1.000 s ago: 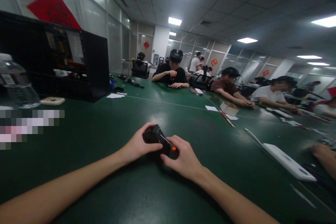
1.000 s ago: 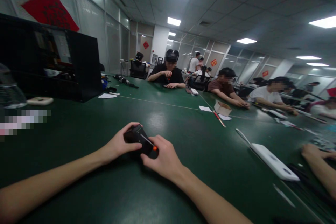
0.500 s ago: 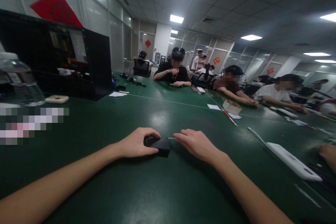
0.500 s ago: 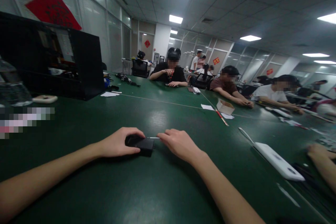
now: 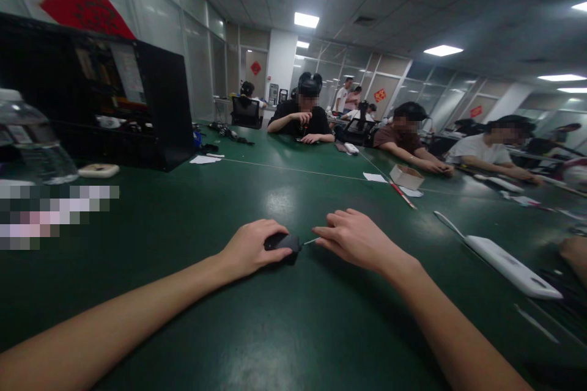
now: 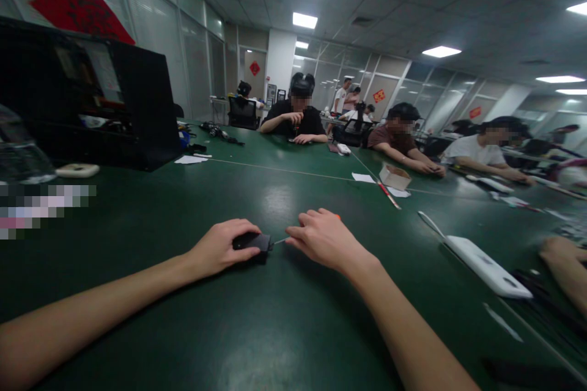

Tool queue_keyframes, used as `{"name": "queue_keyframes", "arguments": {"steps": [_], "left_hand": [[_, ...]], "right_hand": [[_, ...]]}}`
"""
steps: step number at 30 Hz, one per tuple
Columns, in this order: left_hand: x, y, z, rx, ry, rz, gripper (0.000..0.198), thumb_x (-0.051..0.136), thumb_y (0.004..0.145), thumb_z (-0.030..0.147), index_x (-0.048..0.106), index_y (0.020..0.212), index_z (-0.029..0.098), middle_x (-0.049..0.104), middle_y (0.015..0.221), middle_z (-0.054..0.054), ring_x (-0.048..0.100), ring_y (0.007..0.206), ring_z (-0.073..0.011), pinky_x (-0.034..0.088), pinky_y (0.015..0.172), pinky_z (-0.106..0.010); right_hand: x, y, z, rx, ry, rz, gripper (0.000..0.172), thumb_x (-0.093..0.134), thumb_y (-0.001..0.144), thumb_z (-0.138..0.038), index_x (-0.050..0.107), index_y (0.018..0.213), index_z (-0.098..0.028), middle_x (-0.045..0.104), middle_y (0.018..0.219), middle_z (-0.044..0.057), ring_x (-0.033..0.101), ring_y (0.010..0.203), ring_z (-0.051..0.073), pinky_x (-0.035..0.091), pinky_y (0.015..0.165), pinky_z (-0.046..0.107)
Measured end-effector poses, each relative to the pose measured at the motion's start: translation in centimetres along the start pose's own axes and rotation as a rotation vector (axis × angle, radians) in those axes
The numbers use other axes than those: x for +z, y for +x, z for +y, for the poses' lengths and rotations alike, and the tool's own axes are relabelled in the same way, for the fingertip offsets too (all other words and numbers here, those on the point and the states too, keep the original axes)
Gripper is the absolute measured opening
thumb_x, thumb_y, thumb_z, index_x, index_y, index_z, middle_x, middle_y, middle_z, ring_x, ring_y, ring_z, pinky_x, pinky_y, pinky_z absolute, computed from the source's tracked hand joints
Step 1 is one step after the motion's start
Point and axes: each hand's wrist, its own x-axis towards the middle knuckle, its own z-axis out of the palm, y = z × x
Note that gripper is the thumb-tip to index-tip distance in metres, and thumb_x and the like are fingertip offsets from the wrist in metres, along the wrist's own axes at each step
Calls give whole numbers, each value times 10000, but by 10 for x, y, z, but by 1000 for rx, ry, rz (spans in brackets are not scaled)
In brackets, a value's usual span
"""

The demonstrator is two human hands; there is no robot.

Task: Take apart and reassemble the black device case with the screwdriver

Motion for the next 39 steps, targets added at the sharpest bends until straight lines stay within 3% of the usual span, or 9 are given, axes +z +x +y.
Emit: {"name": "queue_keyframes", "arguments": {"steps": [19, 26, 34, 39], "left_hand": [[0, 0, 0, 11, 48, -1, 368, 590, 894, 492, 659, 1097, 192, 692, 1059, -65, 619, 978, -236, 462, 879, -351], [0, -2, -1, 15, 32, 9, 386, 578, 902, 507, 653, 1113, 193, 692, 1048, -61, 620, 966, -228, 461, 874, -344], [1, -2, -2, -5, 40, 20, 390, 580, 896, 515, 662, 1117, 205, 708, 1055, -60, 633, 966, -233, 464, 880, -348], [1, -2, -3, 6, 25, 32, 369, 592, 889, 506, 660, 1103, 213, 708, 1062, -57, 630, 978, -233, 464, 887, -348]], "right_hand": [[6, 3, 0, -16, 81, 4, 369, 409, 1021, -432, 701, 1149, -244, 644, 869, 80, 570, 789, 197, 331, 690, 309], [28, 7, 2, -30, 331, -53, 391, 368, 1043, -418, 696, 1129, -223, 669, 905, 56, 605, 791, 166, 371, 681, 264], [11, 10, -14, -41, -32, 122, 382, 428, 1020, -424, 709, 977, -169, 636, 841, 107, 554, 792, 213, 311, 690, 328], [18, 12, -20, -3, 119, 71, 386, 436, 1014, -456, 719, 1010, -193, 651, 830, 86, 577, 786, 200, 328, 692, 314]]}}
